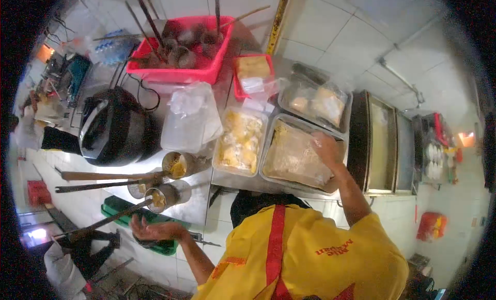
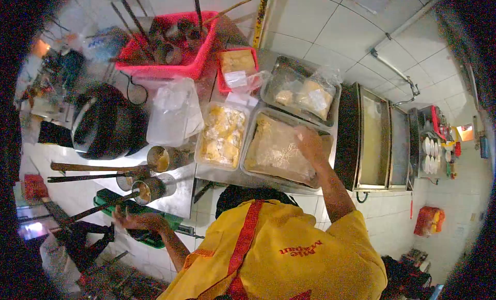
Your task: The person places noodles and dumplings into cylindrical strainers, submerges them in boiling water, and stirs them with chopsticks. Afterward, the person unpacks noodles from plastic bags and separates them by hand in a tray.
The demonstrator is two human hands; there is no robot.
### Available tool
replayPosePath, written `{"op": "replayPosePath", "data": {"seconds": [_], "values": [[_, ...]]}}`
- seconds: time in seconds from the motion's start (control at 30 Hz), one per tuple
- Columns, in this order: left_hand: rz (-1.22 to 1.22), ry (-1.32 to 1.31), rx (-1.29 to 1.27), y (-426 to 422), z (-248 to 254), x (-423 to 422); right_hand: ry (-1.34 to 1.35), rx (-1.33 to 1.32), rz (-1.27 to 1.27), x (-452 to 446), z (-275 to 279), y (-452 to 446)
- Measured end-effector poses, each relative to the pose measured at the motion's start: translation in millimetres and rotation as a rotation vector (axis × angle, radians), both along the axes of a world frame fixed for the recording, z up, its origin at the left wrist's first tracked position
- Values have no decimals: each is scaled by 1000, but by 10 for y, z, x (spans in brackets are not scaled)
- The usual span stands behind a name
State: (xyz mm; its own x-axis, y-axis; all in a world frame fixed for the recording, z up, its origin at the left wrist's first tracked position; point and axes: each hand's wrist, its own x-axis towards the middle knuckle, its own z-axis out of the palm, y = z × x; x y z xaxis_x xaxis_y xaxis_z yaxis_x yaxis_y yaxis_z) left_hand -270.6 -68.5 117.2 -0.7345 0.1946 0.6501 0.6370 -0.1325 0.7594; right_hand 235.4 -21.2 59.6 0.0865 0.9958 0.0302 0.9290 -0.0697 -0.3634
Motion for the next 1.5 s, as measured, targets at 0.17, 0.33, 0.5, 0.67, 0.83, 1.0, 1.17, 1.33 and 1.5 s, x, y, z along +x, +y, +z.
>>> {"op": "replayPosePath", "data": {"seconds": [0.17, 0.33, 0.5, 0.67, 0.83, 1.0, 1.17, 1.33, 1.5], "values": [[-734, -82, -160, 321, 82, 876, -427, -32, -40, 763, -1182, -505], [-1346, 30, -574, 654, 32, 1952, 546, 16, -40, 542, -773, -493], [-1863, -854, -1406, 732, -556, 3116, 420, 147, -15, 79, -40, -559], [-2054, -284, -756, 646, -1025, 3504, 438, 302, -13, -106, 409, -617], [-1709, -1464, -939, 635, -892, 3629, 917, 117, -146, 260, -69, -777], [-1814, -215, -750, 608, -1096, 3666, 1372, -55, -480, -32, 289, -740], [-1705, -1312, -889, 534, -697, 3601, 920, -31, -276, 82, 1, -710], [-1929, -1461, -1157, 485, -806, 3483, 2060, 162, -307, 53, 303, -590], [-1833, -1662, -867, 481, -1138, 3638, 1817, -91, -624, 113, -27, -593]]}}
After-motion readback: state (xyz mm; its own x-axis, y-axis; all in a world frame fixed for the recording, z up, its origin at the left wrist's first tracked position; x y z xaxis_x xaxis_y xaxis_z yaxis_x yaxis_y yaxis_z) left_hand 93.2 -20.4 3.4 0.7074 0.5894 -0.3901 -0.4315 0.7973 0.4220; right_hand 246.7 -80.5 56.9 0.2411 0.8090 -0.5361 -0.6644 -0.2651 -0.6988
